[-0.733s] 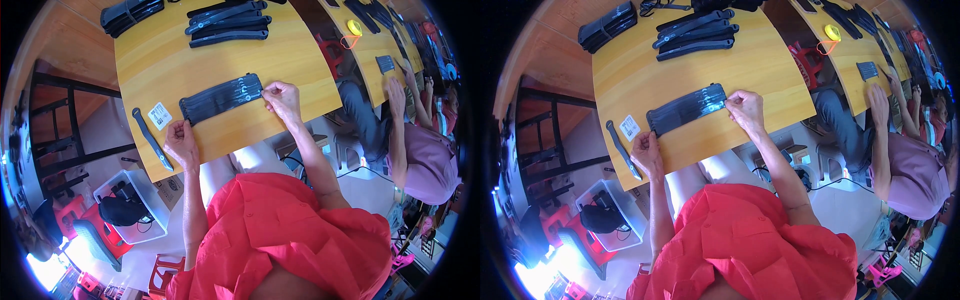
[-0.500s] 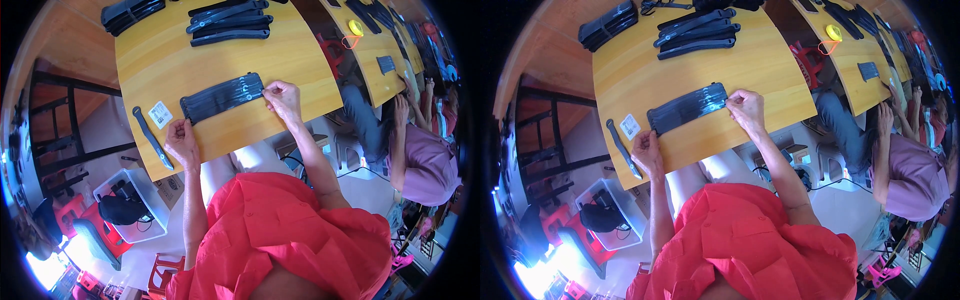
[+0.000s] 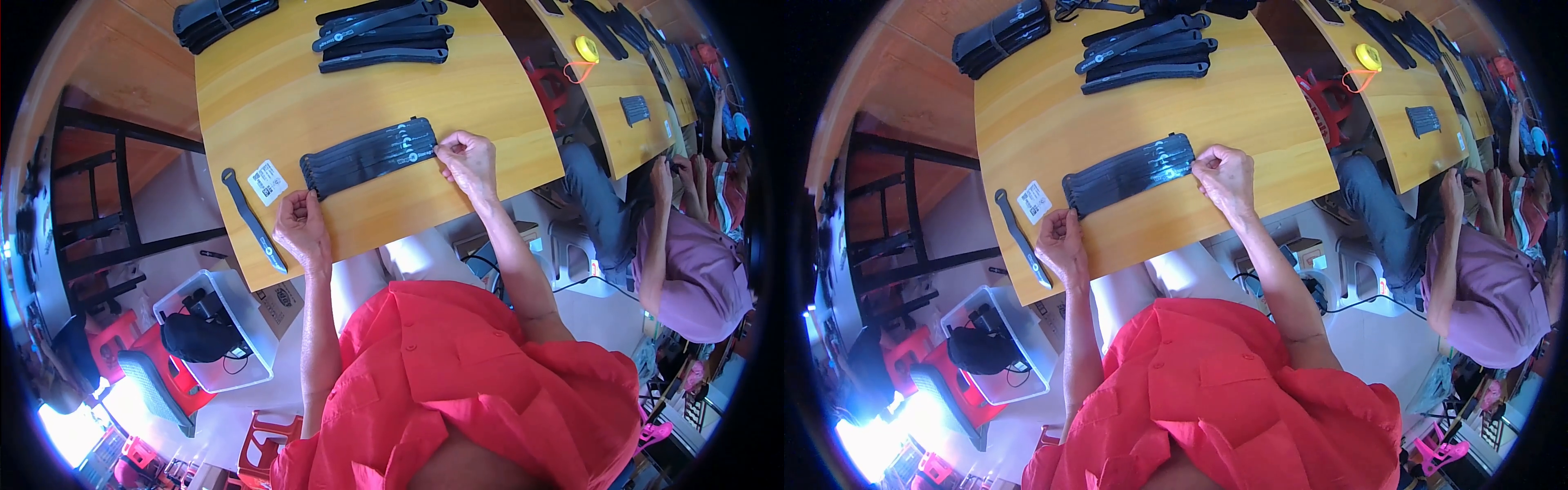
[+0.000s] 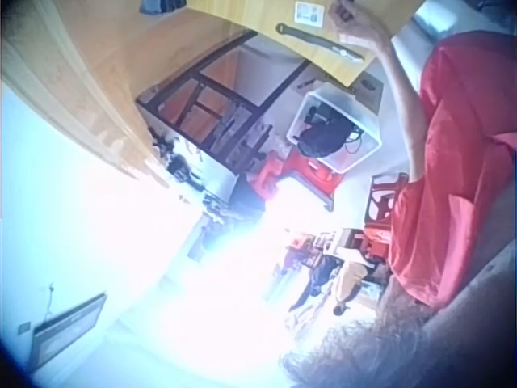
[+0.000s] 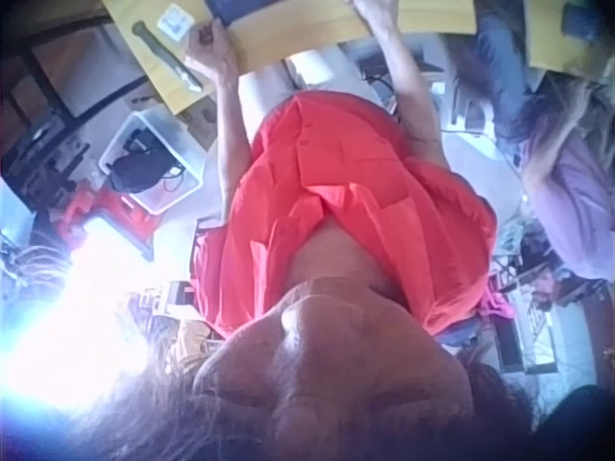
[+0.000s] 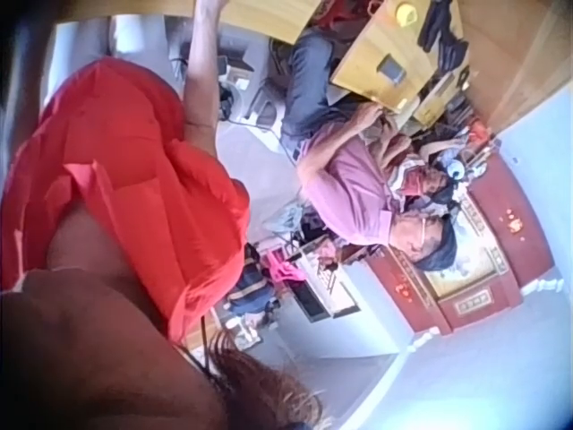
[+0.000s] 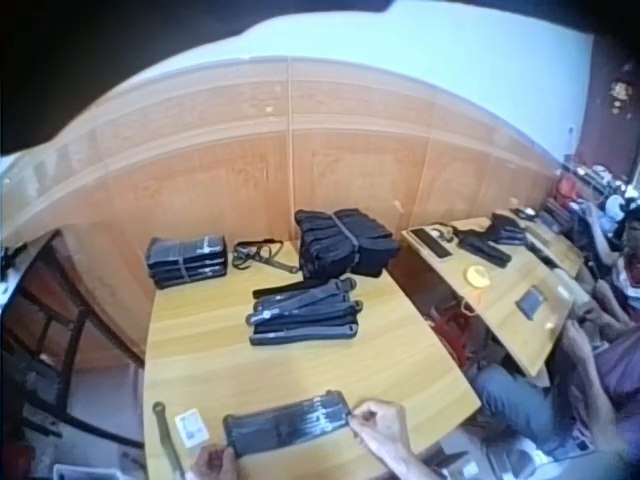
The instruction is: Manually assembling and organizing black fabric straps and panels on a workshop table.
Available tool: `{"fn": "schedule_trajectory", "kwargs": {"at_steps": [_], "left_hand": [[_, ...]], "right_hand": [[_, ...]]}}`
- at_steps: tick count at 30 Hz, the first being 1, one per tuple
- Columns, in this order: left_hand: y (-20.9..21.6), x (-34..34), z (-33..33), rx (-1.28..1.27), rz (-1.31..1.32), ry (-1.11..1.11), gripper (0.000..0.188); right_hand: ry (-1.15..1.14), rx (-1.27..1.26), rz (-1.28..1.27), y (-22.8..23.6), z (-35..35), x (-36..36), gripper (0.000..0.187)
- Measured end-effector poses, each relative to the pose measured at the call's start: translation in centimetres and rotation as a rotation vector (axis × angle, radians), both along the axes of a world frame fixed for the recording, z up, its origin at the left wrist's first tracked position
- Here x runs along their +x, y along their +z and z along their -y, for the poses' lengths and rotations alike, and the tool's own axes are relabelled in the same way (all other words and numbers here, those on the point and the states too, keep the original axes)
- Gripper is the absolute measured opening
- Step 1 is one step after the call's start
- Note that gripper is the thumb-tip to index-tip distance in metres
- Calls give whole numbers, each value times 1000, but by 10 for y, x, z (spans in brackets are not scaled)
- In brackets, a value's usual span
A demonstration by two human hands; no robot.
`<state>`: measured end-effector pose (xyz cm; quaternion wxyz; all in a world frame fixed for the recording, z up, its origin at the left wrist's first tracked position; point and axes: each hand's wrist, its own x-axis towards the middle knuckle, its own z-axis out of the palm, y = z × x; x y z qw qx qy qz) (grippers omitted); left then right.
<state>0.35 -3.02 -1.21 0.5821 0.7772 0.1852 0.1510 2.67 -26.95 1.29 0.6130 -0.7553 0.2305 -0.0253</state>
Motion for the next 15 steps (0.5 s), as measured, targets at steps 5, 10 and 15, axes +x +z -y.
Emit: {"fn": "schedule_trajectory", "kwargs": {"at_steps": [5, 10, 15], "left_hand": [[0, 0, 1, -7, -5, 2, 4], [0, 0, 0, 29, 22, 7, 4], [2, 0, 2, 54, 22, 1, 4]], "right_hand": [[3, -8, -3, 1, 0, 0, 2], [11, -14, 3, 0, -1, 1, 2], [12, -7, 5, -1, 3, -1, 2]]}}
